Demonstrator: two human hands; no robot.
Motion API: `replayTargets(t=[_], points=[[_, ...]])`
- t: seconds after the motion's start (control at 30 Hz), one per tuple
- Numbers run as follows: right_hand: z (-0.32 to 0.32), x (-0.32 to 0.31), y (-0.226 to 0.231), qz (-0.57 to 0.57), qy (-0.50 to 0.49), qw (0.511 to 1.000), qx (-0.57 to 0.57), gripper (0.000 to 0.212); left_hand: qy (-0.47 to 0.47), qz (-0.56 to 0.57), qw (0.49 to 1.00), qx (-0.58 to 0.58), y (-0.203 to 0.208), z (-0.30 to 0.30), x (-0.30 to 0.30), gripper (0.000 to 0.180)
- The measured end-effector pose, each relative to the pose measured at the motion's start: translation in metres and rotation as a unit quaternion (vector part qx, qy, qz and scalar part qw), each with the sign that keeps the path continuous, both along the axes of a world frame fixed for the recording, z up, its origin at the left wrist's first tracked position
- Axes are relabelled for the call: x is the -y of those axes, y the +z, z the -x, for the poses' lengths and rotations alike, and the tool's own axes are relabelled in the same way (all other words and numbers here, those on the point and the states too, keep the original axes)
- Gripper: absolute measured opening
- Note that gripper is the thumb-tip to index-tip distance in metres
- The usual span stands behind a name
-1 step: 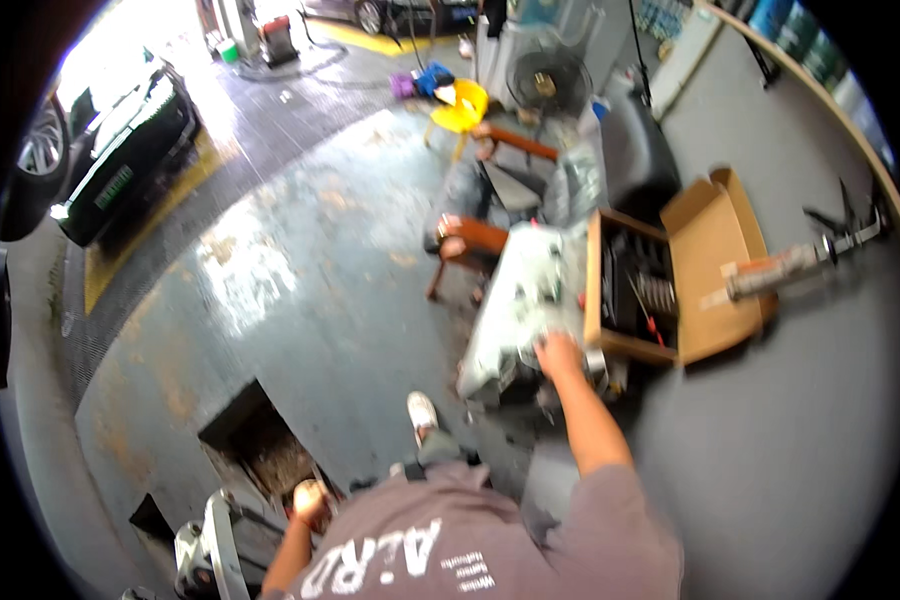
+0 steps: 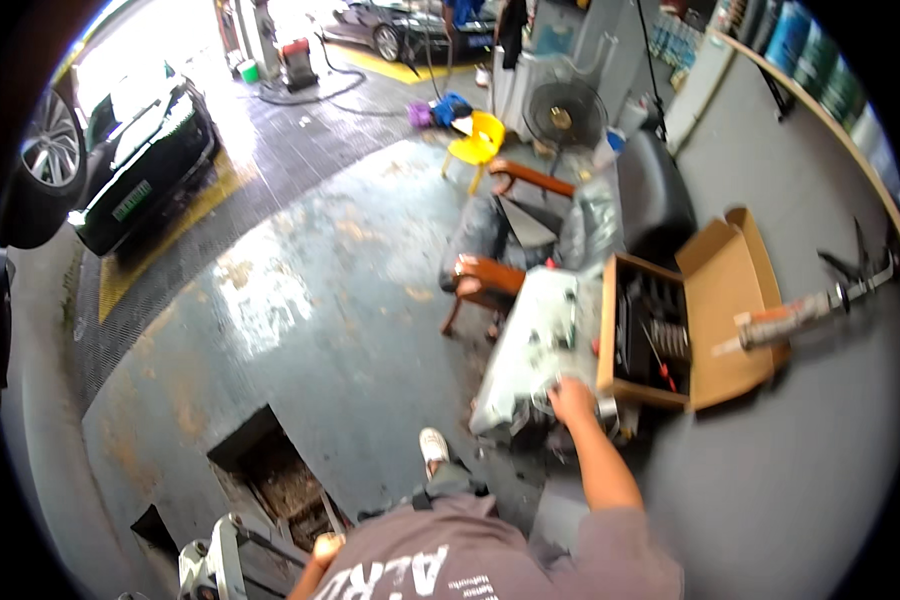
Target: The person uses a screwdriver to remove fasteners from the plastic undercarriage panel of a vehicle raised on a lift. They systematically unscrew multiple bolts along the panel's edge and remove them by hand, working in a cluttered garage environment.
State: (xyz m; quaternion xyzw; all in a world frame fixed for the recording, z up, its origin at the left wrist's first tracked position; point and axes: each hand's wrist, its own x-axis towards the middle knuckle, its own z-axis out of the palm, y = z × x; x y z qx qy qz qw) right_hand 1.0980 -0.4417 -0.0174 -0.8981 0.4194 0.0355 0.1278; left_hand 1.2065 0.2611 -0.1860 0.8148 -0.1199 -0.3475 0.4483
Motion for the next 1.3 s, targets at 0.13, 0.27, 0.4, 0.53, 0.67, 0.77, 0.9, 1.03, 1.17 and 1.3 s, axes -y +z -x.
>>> replayTargets(t=[0.13,0.27,0.4,0.53,0.67,0.77,0.9,1.03,1.17,1.3], points=[[-0.021,0.003,0.030,-0.046,-0.038,0.998,-0.011,0.022,0.055,-0.030,0.991,-0.117,0.081,0.004,0.088,0.019],[-0.037,0.026,0.033,-0.113,-0.046,0.990,-0.066,0.016,0.114,-0.011,0.981,-0.157,0.134,-0.006,0.126,0.026],[-0.049,0.033,0.031,-0.123,-0.099,0.977,-0.143,0.016,0.130,0.027,0.977,-0.166,0.148,-0.009,0.123,0.039],[-0.053,0.043,0.027,-0.135,-0.112,0.970,-0.168,0.019,0.127,0.062,0.988,-0.066,0.123,-0.033,0.125,0.036],[-0.060,0.044,0.023,-0.122,-0.119,0.973,-0.156,0.020,0.127,0.023,0.987,-0.098,0.133,-0.061,0.150,0.032],[-0.052,0.036,0.024,-0.145,-0.150,0.970,-0.126,0.020,0.074,0.036,0.990,-0.111,0.100,-0.097,0.162,0.032],[-0.040,0.042,0.000,-0.148,-0.149,0.973,-0.094,0.017,0.037,0.042,0.991,-0.124,0.070,-0.124,0.172,0.033],[-0.028,0.057,-0.027,-0.164,-0.149,0.971,-0.089,0.016,0.005,0.021,0.990,-0.141,0.045,-0.130,0.151,0.035],[-0.023,0.062,-0.035,-0.172,-0.128,0.974,-0.073,0.014,-0.042,-0.040,0.983,-0.175,0.033,-0.114,0.084,0.038],[-0.024,0.056,-0.028,-0.170,-0.121,0.976,-0.069,0.015,-0.183,-0.096,0.960,-0.188,0.037,-0.119,0.029,0.040]])
